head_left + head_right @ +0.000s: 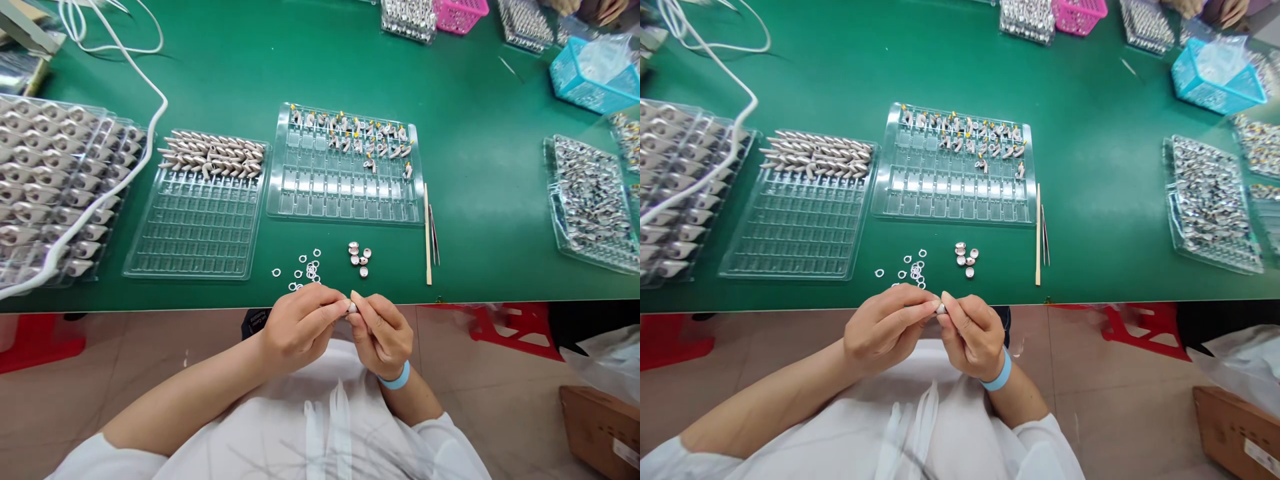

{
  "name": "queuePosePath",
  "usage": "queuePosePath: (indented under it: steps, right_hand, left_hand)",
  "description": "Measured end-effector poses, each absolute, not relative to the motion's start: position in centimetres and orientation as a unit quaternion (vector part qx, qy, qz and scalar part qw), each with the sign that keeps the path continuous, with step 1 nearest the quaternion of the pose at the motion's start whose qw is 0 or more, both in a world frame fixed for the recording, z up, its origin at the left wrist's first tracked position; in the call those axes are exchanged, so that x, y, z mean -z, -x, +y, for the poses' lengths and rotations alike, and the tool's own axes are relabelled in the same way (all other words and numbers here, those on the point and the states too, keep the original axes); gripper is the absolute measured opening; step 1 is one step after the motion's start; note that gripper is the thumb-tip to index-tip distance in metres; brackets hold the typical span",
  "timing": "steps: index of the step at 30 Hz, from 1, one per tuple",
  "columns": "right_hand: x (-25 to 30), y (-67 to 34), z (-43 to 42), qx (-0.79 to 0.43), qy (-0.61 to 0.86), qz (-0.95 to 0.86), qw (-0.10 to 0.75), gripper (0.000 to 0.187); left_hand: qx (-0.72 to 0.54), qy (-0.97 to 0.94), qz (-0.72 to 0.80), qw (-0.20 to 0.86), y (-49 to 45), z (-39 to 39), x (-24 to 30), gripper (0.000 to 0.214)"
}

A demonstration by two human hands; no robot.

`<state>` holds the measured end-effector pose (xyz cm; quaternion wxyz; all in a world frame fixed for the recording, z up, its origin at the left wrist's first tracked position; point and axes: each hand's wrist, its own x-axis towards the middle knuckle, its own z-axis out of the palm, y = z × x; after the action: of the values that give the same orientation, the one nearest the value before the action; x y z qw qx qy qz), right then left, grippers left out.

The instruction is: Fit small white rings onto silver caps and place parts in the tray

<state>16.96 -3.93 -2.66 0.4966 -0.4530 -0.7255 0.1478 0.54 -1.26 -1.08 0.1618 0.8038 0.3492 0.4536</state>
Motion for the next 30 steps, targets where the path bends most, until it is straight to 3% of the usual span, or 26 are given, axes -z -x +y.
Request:
queuePosePath:
  steps: [17, 24, 30]
  right_hand:
    - [2.2, -16.0, -3.6, -0.125, 0.484, -0.756, 0.423, 0.046]
    - [1.6, -15.6, -3.7, -0.217, 0.505, -0.700, 0.455, 0.042]
    - [0.4, -16.5, -3.0, -0.335, 0.492, -0.677, 0.432, 0.031]
  left_hand:
    - [-0.458, -0.802, 0.339, 0.178, -0.1, -0.5, 2.3, 0.046]
    - [-0.488, -0.794, 0.319, 0.174, -0.5, -0.3, 2.3, 0.045]
    - [-0.498, -0.788, 0.320, 0.168, -0.6, -0.3, 2.3, 0.043]
